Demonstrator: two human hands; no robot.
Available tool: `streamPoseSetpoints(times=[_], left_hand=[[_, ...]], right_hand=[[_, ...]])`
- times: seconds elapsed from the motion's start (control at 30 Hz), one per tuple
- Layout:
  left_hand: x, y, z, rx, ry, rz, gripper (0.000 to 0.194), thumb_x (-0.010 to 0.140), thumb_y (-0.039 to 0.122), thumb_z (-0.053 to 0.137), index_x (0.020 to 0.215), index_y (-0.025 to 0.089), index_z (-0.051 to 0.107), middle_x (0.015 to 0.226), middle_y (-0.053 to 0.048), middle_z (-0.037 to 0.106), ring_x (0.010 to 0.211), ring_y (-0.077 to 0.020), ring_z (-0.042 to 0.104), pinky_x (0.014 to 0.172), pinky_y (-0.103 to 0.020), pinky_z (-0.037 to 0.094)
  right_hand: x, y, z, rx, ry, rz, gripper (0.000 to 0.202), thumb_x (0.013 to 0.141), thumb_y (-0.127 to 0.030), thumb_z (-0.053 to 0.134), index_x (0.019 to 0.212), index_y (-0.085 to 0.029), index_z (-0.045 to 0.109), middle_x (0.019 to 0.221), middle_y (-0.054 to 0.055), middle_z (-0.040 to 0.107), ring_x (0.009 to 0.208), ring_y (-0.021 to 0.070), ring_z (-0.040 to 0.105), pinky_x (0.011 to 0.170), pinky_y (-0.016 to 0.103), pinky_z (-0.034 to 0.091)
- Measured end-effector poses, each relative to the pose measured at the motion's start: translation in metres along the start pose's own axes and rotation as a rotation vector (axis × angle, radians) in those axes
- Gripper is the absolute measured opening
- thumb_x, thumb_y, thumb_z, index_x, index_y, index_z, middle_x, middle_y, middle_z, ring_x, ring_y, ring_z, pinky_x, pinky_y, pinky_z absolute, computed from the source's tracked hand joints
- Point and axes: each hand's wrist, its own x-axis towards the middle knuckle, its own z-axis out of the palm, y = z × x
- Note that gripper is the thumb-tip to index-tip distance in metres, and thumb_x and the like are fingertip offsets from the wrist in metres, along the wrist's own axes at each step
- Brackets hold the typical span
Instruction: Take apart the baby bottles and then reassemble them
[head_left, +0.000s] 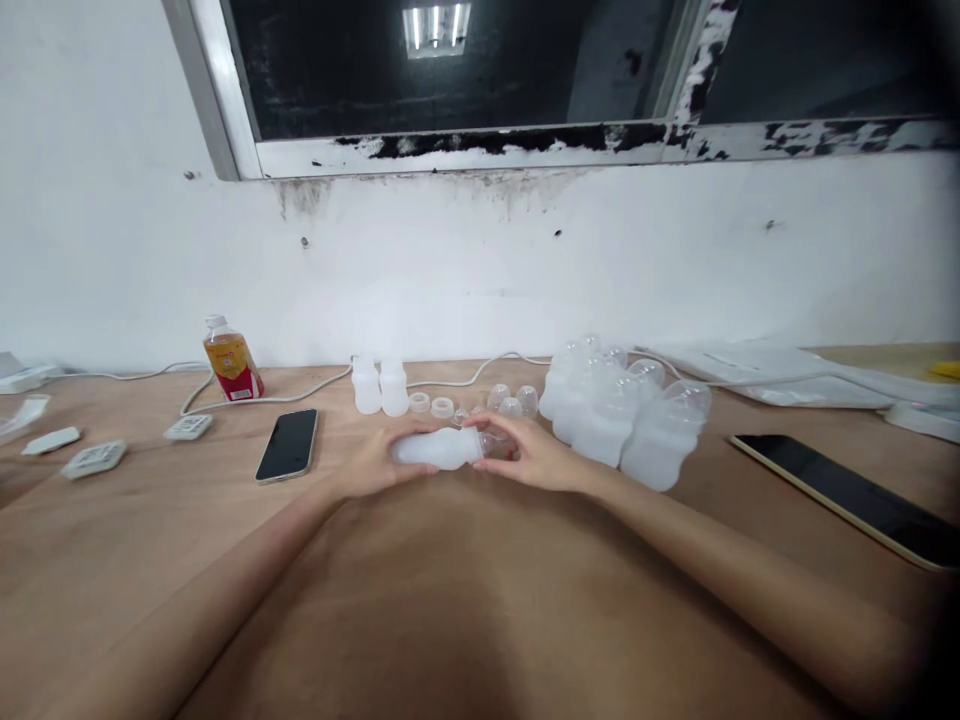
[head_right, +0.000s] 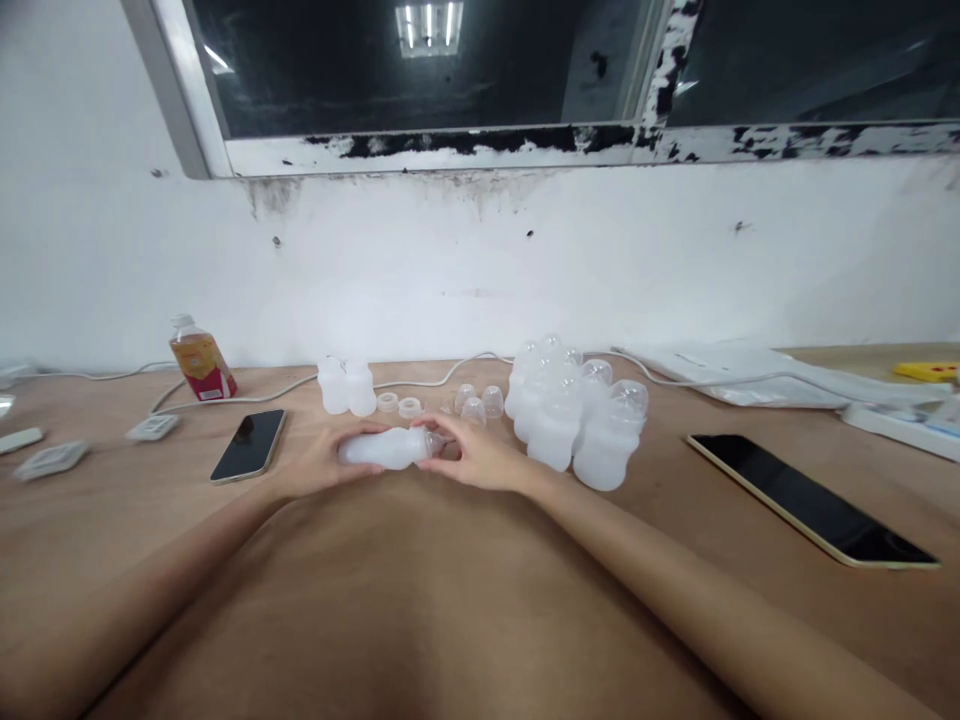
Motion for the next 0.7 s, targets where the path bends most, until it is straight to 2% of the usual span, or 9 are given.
streamPoseSetpoints(times=[0.03, 0.1, 0.17, 0.2, 0.3, 0.4, 0.47, 0.57, 0.7], left_hand=[[-0.001, 0.001, 0.001, 0.027, 0.008, 0.009, 0.045, 0.066, 0.039, 0.059, 0.108, 0.024, 0.05, 0.11, -0.003, 0.056, 0.1, -0.0232, 0.051, 0.086, -0.037, 0.04], [-0.002, 0.002, 0.003, 0.109, 0.033, 0.052, 0.046, 0.067, 0.038, 0.058, 0.11, 0.024, 0.048, 0.11, -0.003, 0.055, 0.1, -0.023, 0.051, 0.086, -0.036, 0.04], [-0.003, 0.003, 0.006, 0.19, 0.073, 0.108, 0.045, 0.07, 0.038, 0.055, 0.111, 0.025, 0.046, 0.112, -0.003, 0.054, 0.102, -0.0218, 0.049, 0.087, -0.035, 0.038], [-0.003, 0.003, 0.007, 0.215, 0.089, 0.127, 0.045, 0.071, 0.039, 0.054, 0.113, 0.024, 0.045, 0.114, -0.003, 0.052, 0.104, -0.0213, 0.048, 0.089, -0.034, 0.037], [-0.004, -0.001, 0.007, 0.234, 0.133, 0.104, 0.051, 0.071, 0.041, 0.053, 0.117, 0.02, 0.04, 0.119, -0.006, 0.049, 0.108, -0.021, 0.046, 0.092, -0.034, 0.035], [-0.005, -0.004, 0.004, 0.235, 0.109, 0.049, 0.053, 0.072, 0.043, 0.051, 0.119, 0.021, 0.039, 0.12, -0.005, 0.048, 0.109, -0.0216, 0.045, 0.092, -0.034, 0.035], [-0.006, -0.003, 0.003, 0.24, 0.05, 0.042, 0.051, 0.072, 0.043, 0.051, 0.118, 0.024, 0.04, 0.118, -0.004, 0.05, 0.105, -0.0221, 0.048, 0.089, -0.034, 0.037], [-0.009, -0.001, 0.005, 0.258, -0.012, 0.066, 0.049, 0.073, 0.042, 0.049, 0.119, 0.025, 0.04, 0.111, -0.004, 0.055, 0.096, -0.0222, 0.053, 0.082, -0.034, 0.041], [-0.011, -0.003, 0.017, 0.333, 0.054, 0.176, 0.047, 0.076, 0.037, 0.047, 0.119, 0.021, 0.04, 0.109, -0.008, 0.053, 0.096, -0.0212, 0.052, 0.082, -0.032, 0.042]], right_hand=[[0.001, 0.001, 0.004, 0.051, -0.001, 0.074, 0.038, 0.071, -0.047, 0.05, 0.096, -0.018, 0.052, 0.086, 0.006, 0.062, 0.06, 0.0113, 0.058, 0.047, 0.021, 0.043], [0.003, 0.004, 0.009, 0.181, -0.059, 0.296, 0.05, 0.077, -0.057, 0.028, 0.076, -0.014, 0.053, 0.054, 0.003, 0.059, 0.037, 0.0081, 0.05, 0.033, 0.018, 0.033], [0.006, 0.005, 0.01, 0.275, -0.132, 0.474, 0.064, 0.077, -0.061, 0.012, 0.068, -0.012, 0.051, 0.045, 0.004, 0.054, 0.031, 0.0083, 0.047, 0.028, 0.017, 0.026], [0.006, 0.004, 0.008, 0.29, -0.131, 0.49, 0.064, 0.076, -0.062, 0.013, 0.072, -0.012, 0.052, 0.05, 0.005, 0.057, 0.035, 0.0093, 0.05, 0.028, 0.017, 0.027], [0.005, 0.002, 0.0, 0.211, -0.068, 0.251, 0.047, 0.073, -0.053, 0.042, 0.104, -0.018, 0.045, 0.085, 0.007, 0.06, 0.065, 0.0135, 0.059, 0.041, 0.019, 0.041], [0.001, 0.001, 0.0, 0.004, -0.001, 0.016, 0.053, 0.069, -0.039, 0.056, 0.116, -0.023, 0.036, 0.098, 0.005, 0.054, 0.079, 0.0144, 0.056, 0.062, 0.026, 0.046], [-0.002, 0.002, 0.005, -0.104, 0.043, -0.015, 0.046, 0.072, -0.038, 0.052, 0.113, -0.022, 0.037, 0.097, 0.006, 0.054, 0.074, 0.014, 0.055, 0.064, 0.028, 0.045], [-0.005, 0.005, 0.015, -0.176, 0.068, -0.026, 0.039, 0.072, -0.039, 0.051, 0.104, -0.02, 0.042, 0.085, 0.004, 0.055, 0.062, 0.0127, 0.052, 0.056, 0.026, 0.043], [-0.007, 0.004, 0.024, -0.124, 0.161, 0.024, 0.027, 0.072, -0.044, 0.05, 0.081, -0.018, 0.048, 0.061, -0.001, 0.051, 0.048, 0.0099, 0.045, 0.045, 0.023, 0.036]])
